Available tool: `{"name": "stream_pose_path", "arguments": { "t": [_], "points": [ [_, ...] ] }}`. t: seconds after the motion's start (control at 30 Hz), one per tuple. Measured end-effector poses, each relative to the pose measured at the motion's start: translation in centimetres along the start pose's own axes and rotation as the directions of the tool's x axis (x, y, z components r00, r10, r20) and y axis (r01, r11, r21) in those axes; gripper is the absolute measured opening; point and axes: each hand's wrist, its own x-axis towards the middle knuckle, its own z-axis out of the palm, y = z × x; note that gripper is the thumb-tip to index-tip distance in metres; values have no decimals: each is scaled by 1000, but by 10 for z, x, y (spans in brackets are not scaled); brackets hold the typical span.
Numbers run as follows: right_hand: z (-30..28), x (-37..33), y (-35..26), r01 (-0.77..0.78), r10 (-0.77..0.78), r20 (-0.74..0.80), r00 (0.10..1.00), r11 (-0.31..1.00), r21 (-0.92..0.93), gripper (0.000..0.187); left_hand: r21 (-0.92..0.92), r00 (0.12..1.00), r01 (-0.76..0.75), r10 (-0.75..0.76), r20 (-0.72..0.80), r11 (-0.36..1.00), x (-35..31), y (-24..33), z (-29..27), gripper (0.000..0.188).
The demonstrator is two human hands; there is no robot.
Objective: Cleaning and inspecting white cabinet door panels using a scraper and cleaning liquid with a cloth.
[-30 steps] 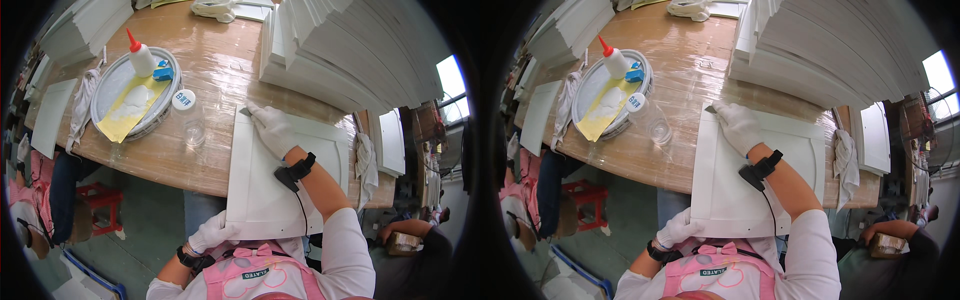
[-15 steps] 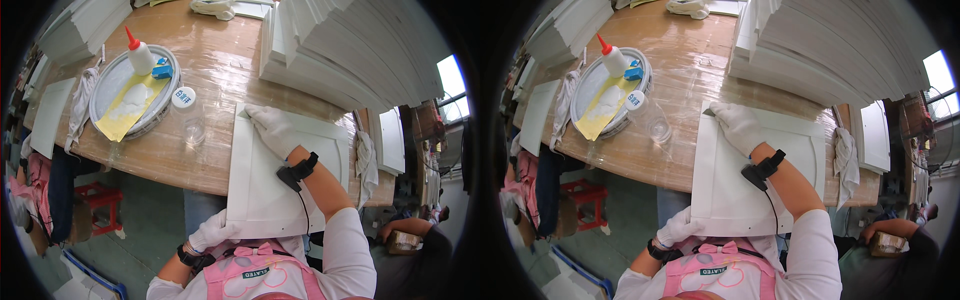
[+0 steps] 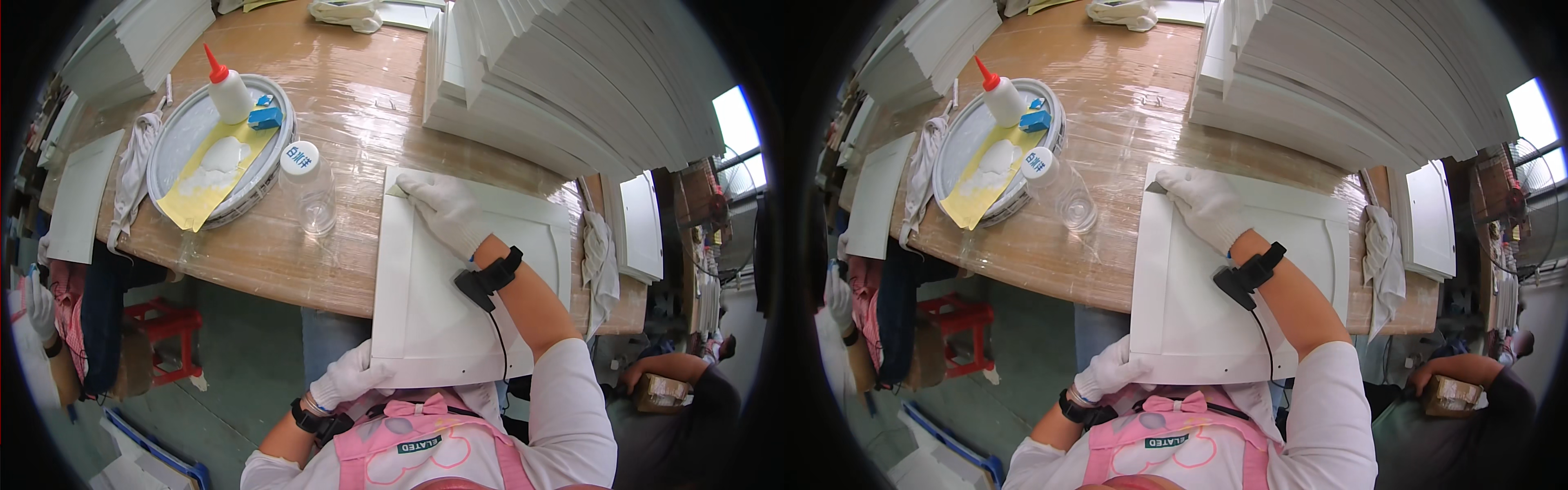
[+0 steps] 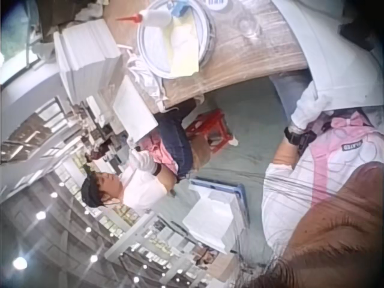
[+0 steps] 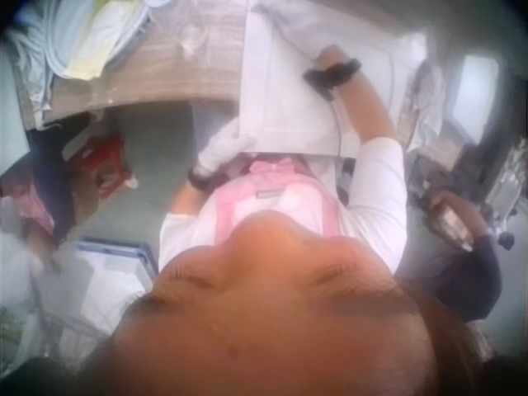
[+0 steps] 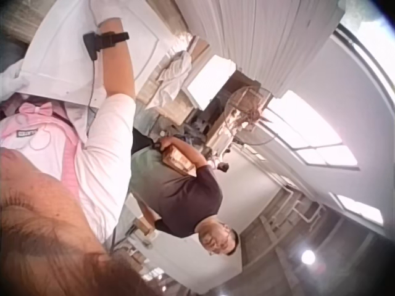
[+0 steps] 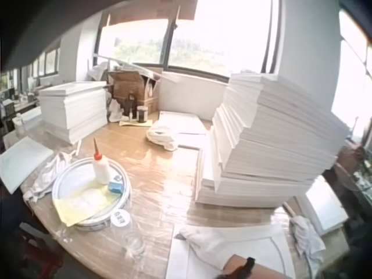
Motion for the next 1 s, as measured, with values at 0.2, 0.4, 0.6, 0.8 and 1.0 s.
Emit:
{"name": "stream_pose_path", "arguments": {
  "t": [0.2, 0.4, 0.6, 0.8, 1.0],
  "points": [
    [6, -2, -4, -161, 176, -267, 948, 984, 77, 31, 13, 1000, 16, -16, -11, 1000, 1, -4, -1, 55],
    [-11, -23, 20, -333, 405, -305, 862, 906, 262, 27, 18, 999, -45, 45, 14, 999, 1, -7, -2, 56],
    [-13, -40, 6, -332, 323, -336, 885, 943, 32, 26, 91, 998, -59, 59, 0, 994, 5, -9, 3, 52],
    [17, -33, -49, -25, 32, 26, 999, 970, -243, 23, 98, 996, -50, 57, -70, 994, 0, -8, 8, 48],
    [1, -29, -12, -268, 278, -154, 948, 960, 79, 24, 140, 994, -8, 24, -109, 990, 3, -3, 18, 49]
  ]
}}
